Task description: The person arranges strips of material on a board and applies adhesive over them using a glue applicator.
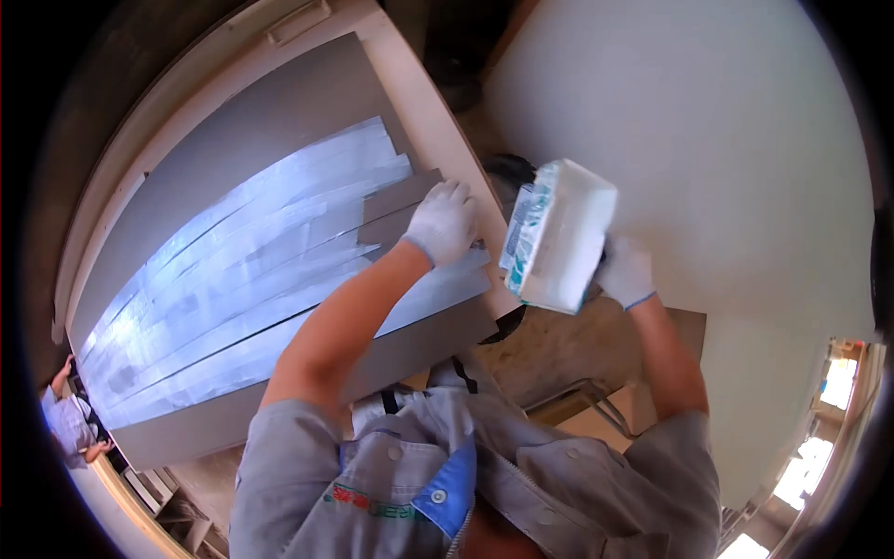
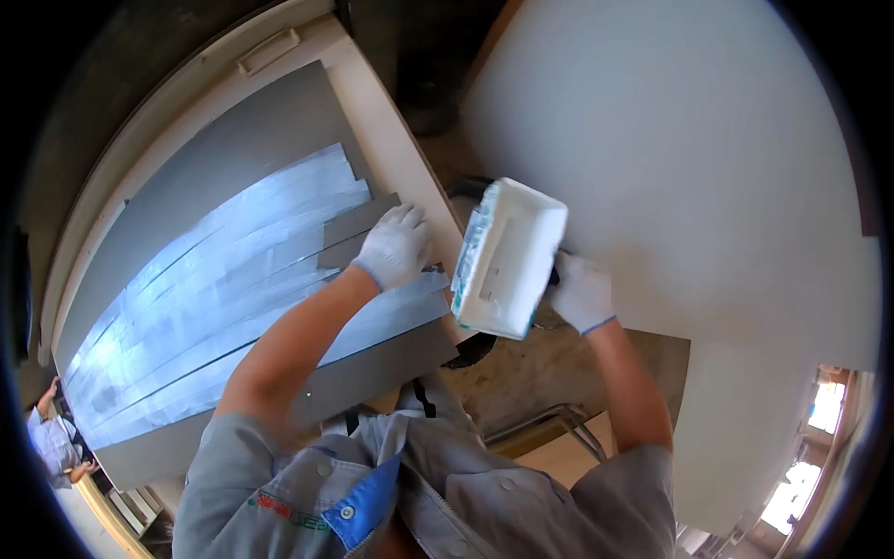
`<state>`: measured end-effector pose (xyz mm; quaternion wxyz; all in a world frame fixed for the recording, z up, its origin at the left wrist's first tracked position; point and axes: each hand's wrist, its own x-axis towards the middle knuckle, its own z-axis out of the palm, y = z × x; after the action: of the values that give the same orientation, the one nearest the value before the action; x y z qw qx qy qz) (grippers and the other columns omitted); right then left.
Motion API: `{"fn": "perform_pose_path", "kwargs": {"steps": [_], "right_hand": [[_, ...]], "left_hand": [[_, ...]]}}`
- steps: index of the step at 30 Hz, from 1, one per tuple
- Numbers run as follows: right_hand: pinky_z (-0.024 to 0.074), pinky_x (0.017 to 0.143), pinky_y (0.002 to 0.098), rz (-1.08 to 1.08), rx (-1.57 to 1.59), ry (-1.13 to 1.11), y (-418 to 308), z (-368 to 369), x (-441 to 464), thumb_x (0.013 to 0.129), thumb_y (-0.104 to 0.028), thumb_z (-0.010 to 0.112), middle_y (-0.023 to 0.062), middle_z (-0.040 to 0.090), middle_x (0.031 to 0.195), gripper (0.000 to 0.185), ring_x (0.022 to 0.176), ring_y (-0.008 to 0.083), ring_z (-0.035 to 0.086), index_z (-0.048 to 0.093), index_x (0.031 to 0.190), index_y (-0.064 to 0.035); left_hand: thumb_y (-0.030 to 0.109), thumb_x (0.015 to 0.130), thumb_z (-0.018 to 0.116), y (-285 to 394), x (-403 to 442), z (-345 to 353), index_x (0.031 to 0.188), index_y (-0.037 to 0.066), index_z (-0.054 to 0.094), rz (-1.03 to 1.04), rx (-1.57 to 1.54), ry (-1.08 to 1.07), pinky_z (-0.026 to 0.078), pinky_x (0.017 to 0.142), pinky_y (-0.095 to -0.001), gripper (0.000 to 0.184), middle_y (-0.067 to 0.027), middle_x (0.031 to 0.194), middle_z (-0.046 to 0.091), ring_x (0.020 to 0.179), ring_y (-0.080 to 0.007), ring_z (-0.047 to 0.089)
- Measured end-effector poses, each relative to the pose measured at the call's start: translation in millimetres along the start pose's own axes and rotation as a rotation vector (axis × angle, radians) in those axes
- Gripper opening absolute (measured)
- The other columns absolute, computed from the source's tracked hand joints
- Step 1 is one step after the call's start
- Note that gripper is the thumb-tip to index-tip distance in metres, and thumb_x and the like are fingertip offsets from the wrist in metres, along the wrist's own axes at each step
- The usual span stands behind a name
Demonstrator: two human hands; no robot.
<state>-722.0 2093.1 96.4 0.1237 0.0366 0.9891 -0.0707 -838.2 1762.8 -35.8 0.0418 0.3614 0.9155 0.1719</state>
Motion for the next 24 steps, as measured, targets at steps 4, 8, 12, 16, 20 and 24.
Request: {"fn": "perform_pose_path", "kwargs": {"steps": [4,8,12,16,20,24], "right_hand": [[0.0615,0.087,0.0515,-0.284,-0.147,0.039,-48,1,73,0.086,-0.030,0.076,0.0172,0.077,0.101,0.028,0.098,0.0382,0.076,0.074,0.104,-0.0079],[0.0616,0.087,0.0527,-0.520,-0.294,-0.138,-157,19,149,0.086,-0.029,0.074,0.0187,0.079,0.094,0.027,0.093,0.0405,0.078,0.078,0.101,-0.0068],[0.0628,0.086,0.0520,-0.701,-0.242,-0.200,-294,39,149,0.089,-0.028,0.070,0.0196,0.081,0.098,0.025,0.096,0.0393,0.080,0.081,0.101,-0.0084],[0.0638,0.089,0.0487,-0.750,-0.185,-0.347,-397,62,128,0.090,-0.023,0.068,0.0179,0.083,0.107,0.024,0.102,0.0357,0.081,0.085,0.102,-0.0102],[0.0635,0.083,0.0529,-0.758,-0.169,-0.278,-394,103,134,0.090,-0.029,0.069,0.0192,0.081,0.096,0.025,0.093,0.0384,0.081,0.083,0.098,-0.0099],[0.0638,0.080,0.0527,-0.574,-0.222,-0.281,-256,59,152,0.092,-0.026,0.067,0.0187,0.081,0.099,0.022,0.093,0.0387,0.080,0.081,0.100,-0.0116]], "left_hand": [[0.026,0.098,0.063,26,-145,-42,0.089,-0.001,0.074,-0.283,-0.467,-0.102,0.059,0.083,-0.0553,0.030,-0.0217,0.090,0.075,0.084,-0.0485,0.070],[0.018,0.103,0.064,41,-277,25,0.135,-0.004,0.068,-1.148,-1.827,-0.442,0.063,0.090,-0.0476,0.039,-0.0182,0.119,0.078,0.101,-0.0355,0.077],[0.016,0.102,0.066,53,-296,56,0.154,-0.004,0.052,-1.242,-2.436,0.340,0.053,0.112,-0.0500,0.057,-0.0212,0.149,0.061,0.132,-0.0372,0.064],[0.012,0.101,0.066,63,-281,44,0.154,-0.004,0.051,-1.173,-2.473,0.634,0.051,0.117,-0.0492,0.057,-0.0197,0.158,0.051,0.139,-0.0363,0.058],[0.013,0.101,0.068,59,-286,51,0.159,-0.006,0.047,-1.235,-2.439,0.579,0.047,0.119,-0.0472,0.065,-0.0188,0.157,0.057,0.140,-0.0333,0.059],[0.013,0.100,0.068,60,-285,53,0.155,-0.007,0.050,-1.259,-2.452,0.649,0.051,0.114,-0.0464,0.062,-0.0194,0.151,0.061,0.133,-0.0337,0.064]]}}
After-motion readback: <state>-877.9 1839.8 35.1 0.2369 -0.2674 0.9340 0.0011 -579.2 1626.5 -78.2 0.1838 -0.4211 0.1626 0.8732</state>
